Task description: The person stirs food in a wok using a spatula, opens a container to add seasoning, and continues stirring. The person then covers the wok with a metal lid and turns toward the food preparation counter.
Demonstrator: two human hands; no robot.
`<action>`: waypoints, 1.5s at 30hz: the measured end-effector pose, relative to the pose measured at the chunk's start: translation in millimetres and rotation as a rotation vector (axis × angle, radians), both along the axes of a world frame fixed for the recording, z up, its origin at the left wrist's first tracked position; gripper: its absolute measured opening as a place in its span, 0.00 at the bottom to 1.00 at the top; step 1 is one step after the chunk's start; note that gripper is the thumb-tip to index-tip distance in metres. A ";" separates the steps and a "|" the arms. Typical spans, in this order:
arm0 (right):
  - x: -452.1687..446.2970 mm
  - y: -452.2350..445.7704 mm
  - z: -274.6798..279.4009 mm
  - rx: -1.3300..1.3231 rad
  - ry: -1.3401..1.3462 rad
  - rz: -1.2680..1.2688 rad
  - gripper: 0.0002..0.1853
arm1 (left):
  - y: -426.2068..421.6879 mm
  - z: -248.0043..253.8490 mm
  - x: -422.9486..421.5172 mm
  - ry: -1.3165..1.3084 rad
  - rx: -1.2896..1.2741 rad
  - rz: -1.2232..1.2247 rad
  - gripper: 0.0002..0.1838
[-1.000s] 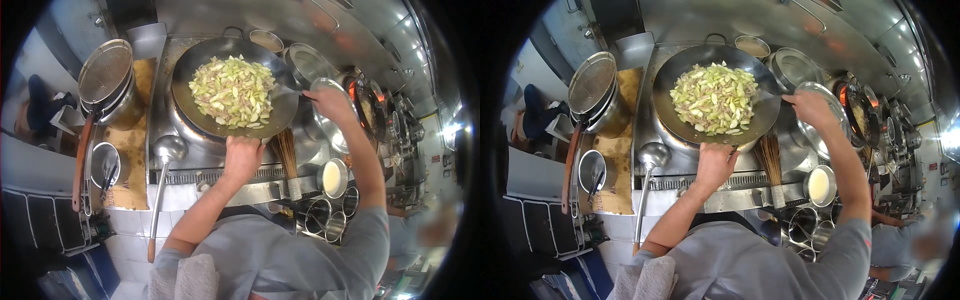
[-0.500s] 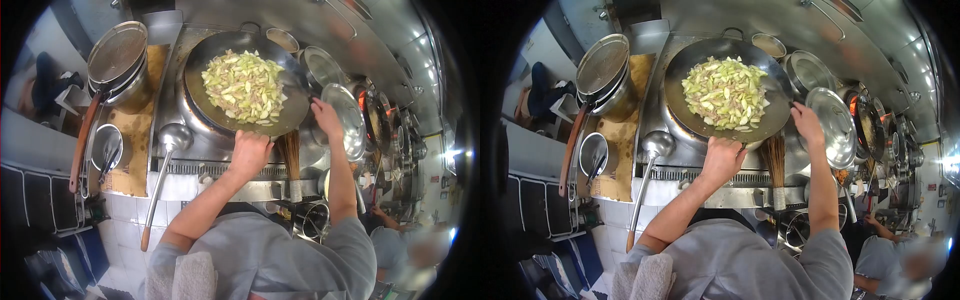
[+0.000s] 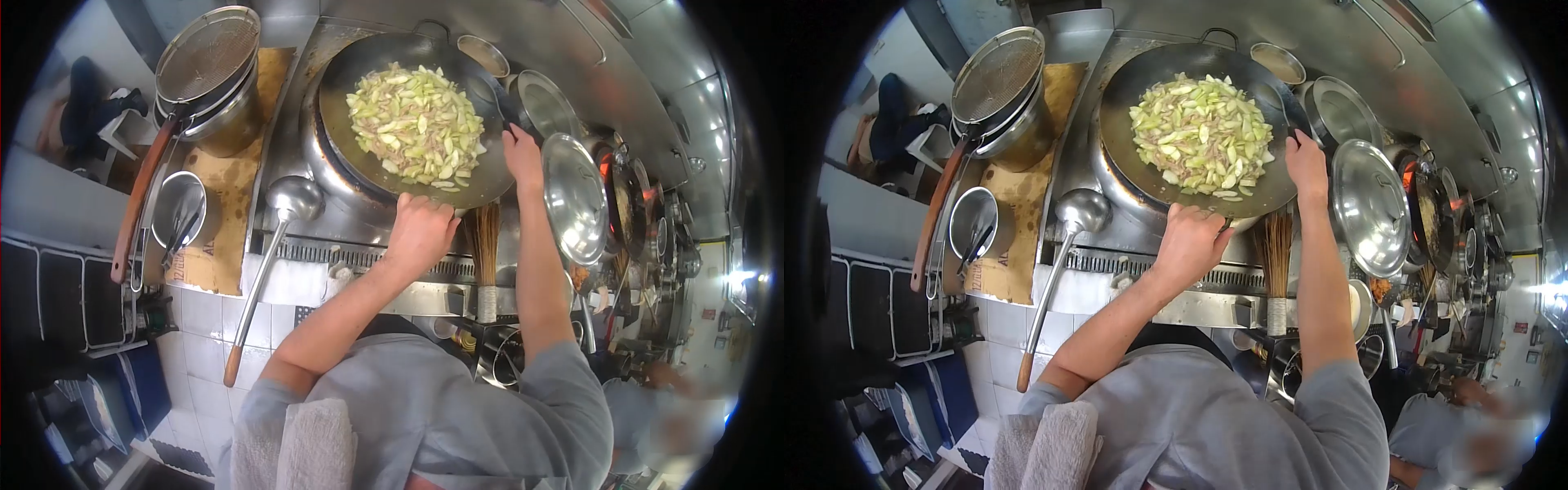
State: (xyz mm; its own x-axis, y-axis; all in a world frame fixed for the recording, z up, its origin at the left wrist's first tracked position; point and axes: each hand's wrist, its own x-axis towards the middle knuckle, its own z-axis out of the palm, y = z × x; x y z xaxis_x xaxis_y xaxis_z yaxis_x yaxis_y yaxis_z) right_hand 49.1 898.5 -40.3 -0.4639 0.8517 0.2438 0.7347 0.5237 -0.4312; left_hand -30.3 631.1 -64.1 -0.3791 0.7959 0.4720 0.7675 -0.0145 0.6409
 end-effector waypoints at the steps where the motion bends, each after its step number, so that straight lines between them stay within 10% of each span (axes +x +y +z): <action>1: -3.6 1.8 -4.9 0.026 -0.019 0.043 0.22 | 0.1 -1.0 0.0 0.006 0.007 0.000 0.09; 14: -47.4 -61.9 16.7 0.353 -0.232 0.783 0.23 | 0.3 -3.2 -0.8 0.003 0.031 0.006 0.09; 24: 23.0 -70.1 42.5 0.486 -0.296 0.829 0.24 | -2.8 1.3 -1.6 -0.006 0.067 -0.038 0.08; 28: 42.8 -38.3 35.3 0.082 0.153 0.577 0.21 | -3.7 5.8 -4.3 0.014 0.011 -0.085 0.07; 38: -22.6 33.3 5.7 -0.925 0.163 0.002 0.20 | -3.2 20.3 -13.0 -0.036 -0.104 -0.183 0.06; 41: -1.6 24.3 17.6 -0.775 0.023 0.169 0.20 | -2.9 33.8 -27.6 -0.044 -0.010 -0.210 0.07; 43: 29.6 16.9 3.6 -0.010 0.043 0.380 0.20 | -1.8 46.4 -41.3 -0.007 0.026 -0.217 0.07; 45: 48.8 -32.6 64.0 -0.104 -0.027 0.309 0.22 | 3.6 56.0 -55.1 0.042 0.026 -0.264 0.07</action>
